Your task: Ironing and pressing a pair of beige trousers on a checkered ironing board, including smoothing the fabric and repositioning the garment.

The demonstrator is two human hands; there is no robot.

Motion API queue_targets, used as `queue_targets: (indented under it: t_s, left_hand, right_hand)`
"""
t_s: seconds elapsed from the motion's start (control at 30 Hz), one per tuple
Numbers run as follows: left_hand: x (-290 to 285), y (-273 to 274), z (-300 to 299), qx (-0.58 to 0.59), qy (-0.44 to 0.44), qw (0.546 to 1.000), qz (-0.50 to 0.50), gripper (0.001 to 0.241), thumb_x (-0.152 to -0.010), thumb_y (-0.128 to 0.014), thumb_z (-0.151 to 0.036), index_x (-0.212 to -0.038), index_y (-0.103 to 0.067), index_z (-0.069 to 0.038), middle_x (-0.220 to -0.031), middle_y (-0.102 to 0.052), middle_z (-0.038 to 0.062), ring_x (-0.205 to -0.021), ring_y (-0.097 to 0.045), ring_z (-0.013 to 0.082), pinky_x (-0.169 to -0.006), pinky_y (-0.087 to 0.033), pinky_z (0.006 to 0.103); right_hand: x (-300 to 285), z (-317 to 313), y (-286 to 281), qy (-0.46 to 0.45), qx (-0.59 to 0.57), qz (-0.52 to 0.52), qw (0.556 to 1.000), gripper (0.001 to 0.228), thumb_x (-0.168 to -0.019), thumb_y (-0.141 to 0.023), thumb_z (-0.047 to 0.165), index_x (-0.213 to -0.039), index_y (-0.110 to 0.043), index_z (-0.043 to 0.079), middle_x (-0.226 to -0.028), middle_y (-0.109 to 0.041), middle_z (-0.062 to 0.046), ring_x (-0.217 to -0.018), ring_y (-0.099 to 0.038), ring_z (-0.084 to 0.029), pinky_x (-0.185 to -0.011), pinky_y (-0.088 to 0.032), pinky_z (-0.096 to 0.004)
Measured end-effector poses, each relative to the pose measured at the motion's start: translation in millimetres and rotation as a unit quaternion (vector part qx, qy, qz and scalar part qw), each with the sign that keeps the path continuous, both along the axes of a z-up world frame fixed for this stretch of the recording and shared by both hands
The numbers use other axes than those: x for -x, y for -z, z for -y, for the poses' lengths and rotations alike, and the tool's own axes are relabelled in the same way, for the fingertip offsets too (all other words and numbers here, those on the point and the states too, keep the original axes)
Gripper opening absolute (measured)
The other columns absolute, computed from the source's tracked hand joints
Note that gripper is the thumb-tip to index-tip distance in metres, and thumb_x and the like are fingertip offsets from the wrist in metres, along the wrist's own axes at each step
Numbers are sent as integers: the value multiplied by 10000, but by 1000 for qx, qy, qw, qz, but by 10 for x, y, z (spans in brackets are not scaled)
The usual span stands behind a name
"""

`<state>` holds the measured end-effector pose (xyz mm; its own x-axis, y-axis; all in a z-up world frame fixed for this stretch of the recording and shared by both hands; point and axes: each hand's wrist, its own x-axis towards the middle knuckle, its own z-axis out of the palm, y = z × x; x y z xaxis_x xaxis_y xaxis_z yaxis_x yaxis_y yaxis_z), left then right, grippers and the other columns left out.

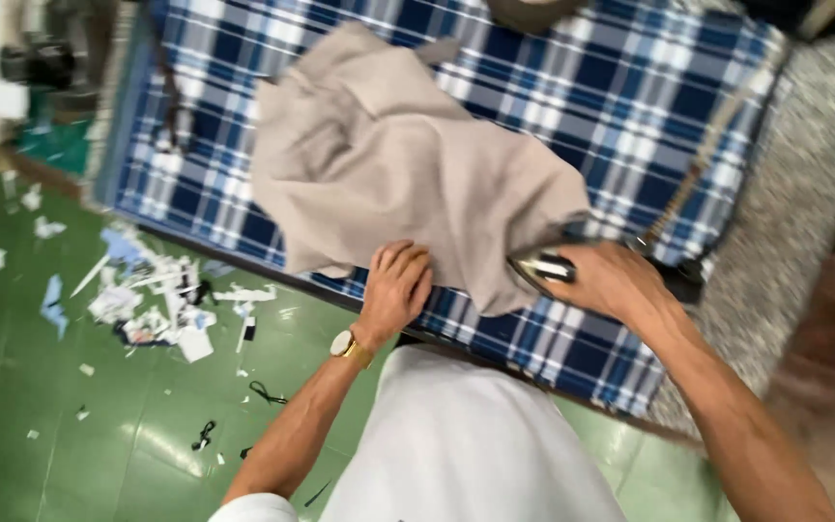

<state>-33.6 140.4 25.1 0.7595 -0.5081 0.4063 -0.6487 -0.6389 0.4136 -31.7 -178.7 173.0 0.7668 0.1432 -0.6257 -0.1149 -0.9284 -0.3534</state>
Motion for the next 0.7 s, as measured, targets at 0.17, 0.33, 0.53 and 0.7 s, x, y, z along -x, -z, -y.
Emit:
queue_targets:
  t_s: [0.17, 0.33, 0.53, 0.7]
  left_hand:
    - [-351, -51, -1025, 32, -147, 988, 21, 136, -969, -646, -131, -1089, -677, -76, -1050, -688, 112, -1086, -626, 329, -967, -434, 467]
    - [-984, -286, -1624, 60, -231, 968, 75, 126, -1010, -596, -53, -1120, -647, -17, -987, -664, 175, -963, -618, 366, -919, -430, 452]
    - [-1841, -435, -1466, 53, -209, 974, 66, 206, -1089, -532, -135, -1206, -633, 2, -1067, -660, 175, -1047, -576, 364, -957, -416, 444]
    - [-2826, -355, -1002, 5, -165, 985, 40, 312, -983, -708, -193, -1245, -646, -36, -1095, -699, 140, -1093, -600, 318, -981, -437, 430]
  right_hand:
    - [-108, -69, -128, -2, 3, -19, 1000, 327, -887, -666, 459, -812, -691, 141, -627, -720, -84, -614, -707, -265, -578, -520, -373]
    - [-140, -100, -78, 30, -5, -26, 999, 313, -901, -681, 425, -757, -692, 148, -506, -668, -56, -441, -612, -189, -480, -471, -292]
    - [-71, 74, 353, 12, -9, -52, 999, 546, -908, -653, 518, -1217, -707, 71, -767, -795, -142, -571, -751, -212, -496, -539, -311]
    - [-46, 124, 491, 2, 6, -37, 999, 393, -819, -717, 605, -893, -737, 220, -741, -796, -75, -724, -782, -272, -649, -589, -364]
